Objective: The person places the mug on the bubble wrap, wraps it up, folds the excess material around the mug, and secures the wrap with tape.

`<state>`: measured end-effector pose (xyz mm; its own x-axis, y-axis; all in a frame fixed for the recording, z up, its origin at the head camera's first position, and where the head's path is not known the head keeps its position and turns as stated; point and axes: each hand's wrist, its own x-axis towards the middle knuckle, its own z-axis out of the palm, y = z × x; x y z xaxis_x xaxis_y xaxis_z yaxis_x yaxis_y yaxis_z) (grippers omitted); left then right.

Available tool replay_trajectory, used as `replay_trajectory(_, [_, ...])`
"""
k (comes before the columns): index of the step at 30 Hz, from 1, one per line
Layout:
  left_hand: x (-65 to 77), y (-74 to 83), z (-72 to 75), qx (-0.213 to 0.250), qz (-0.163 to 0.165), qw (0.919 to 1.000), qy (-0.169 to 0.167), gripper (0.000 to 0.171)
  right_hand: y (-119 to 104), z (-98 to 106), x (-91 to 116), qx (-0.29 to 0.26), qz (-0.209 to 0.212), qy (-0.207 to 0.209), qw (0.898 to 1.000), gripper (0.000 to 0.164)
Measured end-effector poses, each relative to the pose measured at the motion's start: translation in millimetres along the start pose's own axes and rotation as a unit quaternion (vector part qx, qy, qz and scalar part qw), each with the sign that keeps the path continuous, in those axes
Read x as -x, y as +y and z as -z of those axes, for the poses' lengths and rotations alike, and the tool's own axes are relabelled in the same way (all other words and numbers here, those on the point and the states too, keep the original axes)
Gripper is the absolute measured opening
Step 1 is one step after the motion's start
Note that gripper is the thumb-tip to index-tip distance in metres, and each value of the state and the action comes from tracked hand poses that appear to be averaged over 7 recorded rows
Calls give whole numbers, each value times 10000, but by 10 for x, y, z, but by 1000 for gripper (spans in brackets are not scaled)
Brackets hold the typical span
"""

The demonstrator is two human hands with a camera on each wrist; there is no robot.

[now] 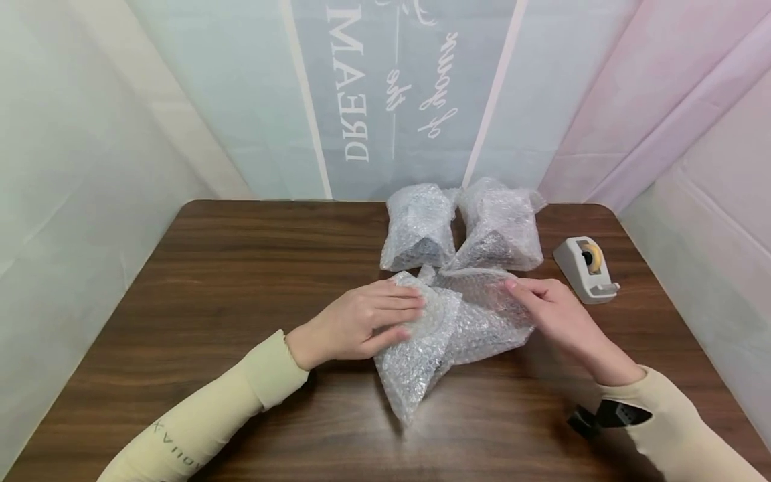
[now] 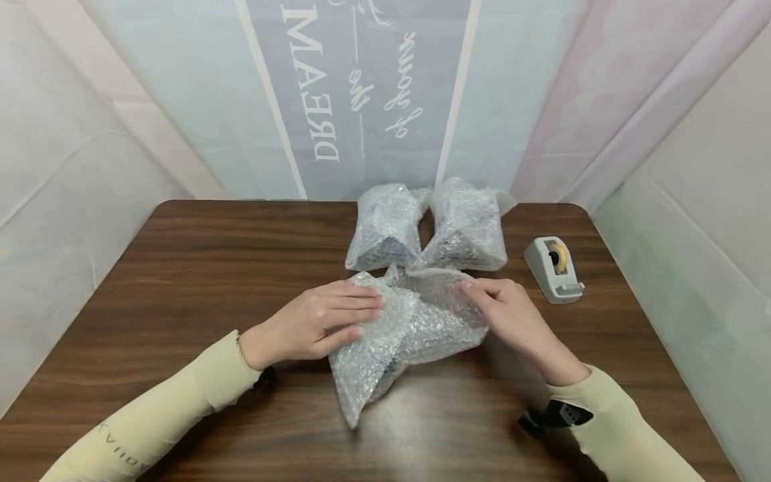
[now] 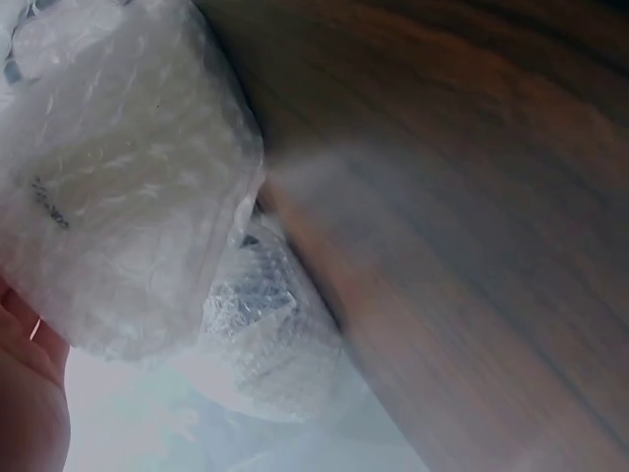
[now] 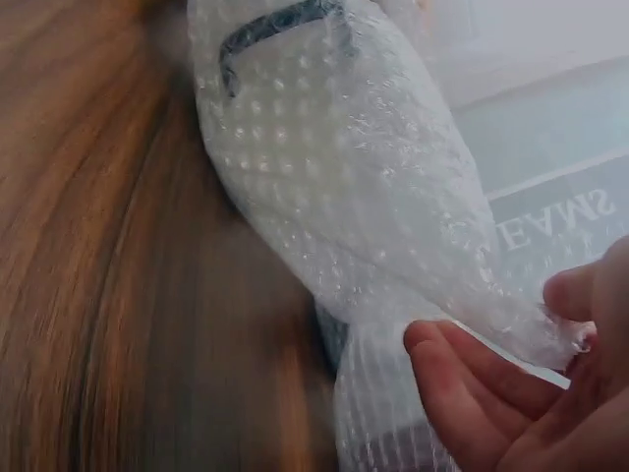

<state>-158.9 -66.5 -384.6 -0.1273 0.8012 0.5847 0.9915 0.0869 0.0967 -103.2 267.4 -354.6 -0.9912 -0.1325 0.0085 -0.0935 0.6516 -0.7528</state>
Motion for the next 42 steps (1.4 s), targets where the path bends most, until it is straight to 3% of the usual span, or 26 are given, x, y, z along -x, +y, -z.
replay_trajectory(2, [2, -9, 2, 34, -41, 9999, -119, 48, -44, -16, 31, -239, 161, 66, 9996, 43])
replay_trajectory(4, [-7, -20, 3, 83, -92, 9996, -268, 49, -96, -62, 62, -920, 517, -45, 9944, 43])
replay_trajectory(7, [-42, -46, -4, 170, -193, 9983, -515, 49, -188, -163, 119, -1800, 1039, -215, 9779, 41])
replay_trajectory(9, [-67, -61, -8, 192, -270, 9973, -652, 49, -253, -229, 157, -2009, 1306, -230, 9706, 39])
replay_trajectory(13, [-107, -90, -15, 236, -438, 9956, -800, 48, -352, -330, 212, -1618, 1708, -142, 9718, 37])
replay_trajectory(17, [-138, -107, -27, 298, -489, 9944, -884, 47, -431, -395, 241, -757, 2265, -327, 9705, 42])
replay_trajectory(22, [-133, -113, -62, 612, -305, 9948, -749, 43, -545, -489, 312, 356, 2698, -740, 9594, 52])
replay_trajectory(26, [-124, -109, -120, 1418, 217, 9897, -5, 31, -621, -538, 368, 474, 2466, -1141, 9612, 54])
replay_trajectory(29, [-122, -93, -145, 1848, 708, 9781, 650, 45, -675, -570, 382, 596, 2223, -1351, 9637, 56])
replay_trajectory(32, [-125, -80, -132, 1783, 1000, 9750, 872, 58, -722, -629, 375, 992, 2245, -1469, 9582, 60])
replay_trajectory(38, [-121, -104, -40, 1474, 1189, 9809, 446, 65, -750, -766, 356, 2096, 2616, -1248, 9338, 75])
replay_trajectory(42, [-103, -147, 60, 1826, 1025, 9778, -71, 45, -700, -796, 318, 2450, 2838, -1093, 9206, 75])
